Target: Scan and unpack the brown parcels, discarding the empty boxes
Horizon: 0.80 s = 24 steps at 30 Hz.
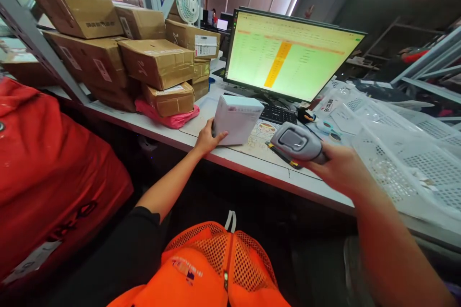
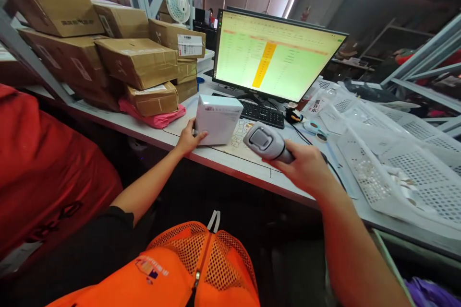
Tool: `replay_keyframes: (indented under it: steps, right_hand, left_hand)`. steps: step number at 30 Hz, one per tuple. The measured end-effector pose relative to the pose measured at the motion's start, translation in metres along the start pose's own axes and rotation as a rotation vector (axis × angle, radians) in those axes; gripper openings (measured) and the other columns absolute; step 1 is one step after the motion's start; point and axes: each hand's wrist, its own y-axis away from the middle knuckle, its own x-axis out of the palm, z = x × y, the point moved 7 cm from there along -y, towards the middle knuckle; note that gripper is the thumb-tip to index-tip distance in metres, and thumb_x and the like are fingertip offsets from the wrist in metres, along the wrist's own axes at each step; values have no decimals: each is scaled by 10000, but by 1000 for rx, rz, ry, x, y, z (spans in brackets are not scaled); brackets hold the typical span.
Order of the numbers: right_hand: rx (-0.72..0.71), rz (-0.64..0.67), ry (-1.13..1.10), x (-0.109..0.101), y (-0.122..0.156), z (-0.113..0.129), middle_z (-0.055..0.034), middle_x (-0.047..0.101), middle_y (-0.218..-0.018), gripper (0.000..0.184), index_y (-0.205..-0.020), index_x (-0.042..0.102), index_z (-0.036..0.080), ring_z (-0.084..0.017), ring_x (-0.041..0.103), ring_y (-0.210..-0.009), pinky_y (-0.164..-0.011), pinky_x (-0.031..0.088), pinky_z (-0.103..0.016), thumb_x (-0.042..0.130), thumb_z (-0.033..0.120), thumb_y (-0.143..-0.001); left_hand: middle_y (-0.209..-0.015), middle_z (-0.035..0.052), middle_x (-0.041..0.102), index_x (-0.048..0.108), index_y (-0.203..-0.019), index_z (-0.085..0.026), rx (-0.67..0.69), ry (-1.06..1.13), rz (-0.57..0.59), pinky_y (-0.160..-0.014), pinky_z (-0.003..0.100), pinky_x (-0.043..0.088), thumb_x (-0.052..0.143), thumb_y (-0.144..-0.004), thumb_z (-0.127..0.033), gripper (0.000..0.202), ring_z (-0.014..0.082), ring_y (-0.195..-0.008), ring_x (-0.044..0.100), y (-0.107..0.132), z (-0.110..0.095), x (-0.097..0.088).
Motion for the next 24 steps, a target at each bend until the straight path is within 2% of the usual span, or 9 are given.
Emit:
replay_keyframes:
  steps: [3, 6, 9, 11, 14, 16, 18, 21, 24]
  right_hand:
    - [-182, -79, 79, 2, 9, 36, -48, 720, -790, 318, -1076, 751, 230, -227, 641, -670, -610, 438, -316, 669, 502, -934]
    - [-278, -112, 128, 6, 5, 57, -52, 724, -798, 272, -1104, 731, 217, -218, 643, -669, -614, 421, -304, 639, 421, -949]
    - [-291, -99, 128, 9, -7, 62, -50, 710, -757, 254, -1017, 724, 217, -208, 625, -654, -608, 403, -297, 638, 446, -949]
    - [-264, -92, 110, 11, -14, 56, -45, 694, -720, 293, -953, 718, 219, -200, 601, -626, -594, 388, -295, 644, 502, -944]
    - [-144, -106, 87, 14, -23, 26, -47, 684, -704, 407, -901, 712, 216, -196, 572, -608, -581, 373, -298, 664, 620, -913]
    - [-18, -112, 88, 20, -29, -7, -58, 679, -705, 492, -885, 711, 211, -205, 563, -614, -582, 378, -306, 663, 700, -881]
    - [127, -95, 129, 31, -34, -48, -75, 686, -728, 542, -892, 719, 206, -229, 580, -648, -599, 398, -322, 648, 742, -854]
    - [348, -2, 245, 58, -36, -111, -125, 734, -847, 550, -1000, 752, 178, -297, 652, -791, -668, 455, -359, 627, 694, -854]
    - [520, 110, 310, 90, -29, -161, -198, 769, -1043, 587, -1198, 743, 107, -369, 701, -999, -802, 521, -407, 591, 586, -895]
  left_hand:
    - [-1230, 150, 723, 565, -1410, -169, -46, -32, -54, -959, 433, 567, 747, -898, -549, 663, 326, -1110, 704, 1, -4, -4]
    - [-1273, 153, 722, 568, -1438, -175, -48, -57, -49, -988, 446, 563, 772, -880, -555, 706, 339, -1153, 701, 4, -9, -4]
    - [-1315, 148, 714, 554, -1462, -184, -50, -54, -25, -1022, 444, 561, 785, -882, -525, 711, 330, -1187, 697, 7, -12, -2]
    - [-1345, 148, 703, 555, -1462, -188, -58, -52, -48, -1045, 437, 556, 810, -871, -505, 718, 321, -1215, 688, 6, -15, -6]
    - [-1350, 146, 693, 567, -1456, -199, -60, -88, -146, -1062, 437, 549, 861, -836, -494, 746, 317, -1218, 679, -1, -29, -27]
    - [-1352, 138, 682, 570, -1456, -212, -1, -141, -193, -1084, 446, 534, 903, -795, -481, 787, 323, -1236, 661, -10, -49, -43]
    - [-1396, 134, 648, 573, -1452, -219, 118, -180, -187, -1122, 447, 510, 924, -775, -452, 797, 328, -1293, 625, -22, -71, -53]
    - [-1469, 130, 588, 572, -1446, -222, 282, -176, -114, -1199, 459, 447, 895, -809, -372, 729, 329, -1393, 550, -35, -89, -51]
    - [-1566, 147, 505, 483, -1526, -238, 255, -76, -82, -1205, 485, 441, 911, -779, -371, 871, 341, -1422, 516, -35, -72, -39]
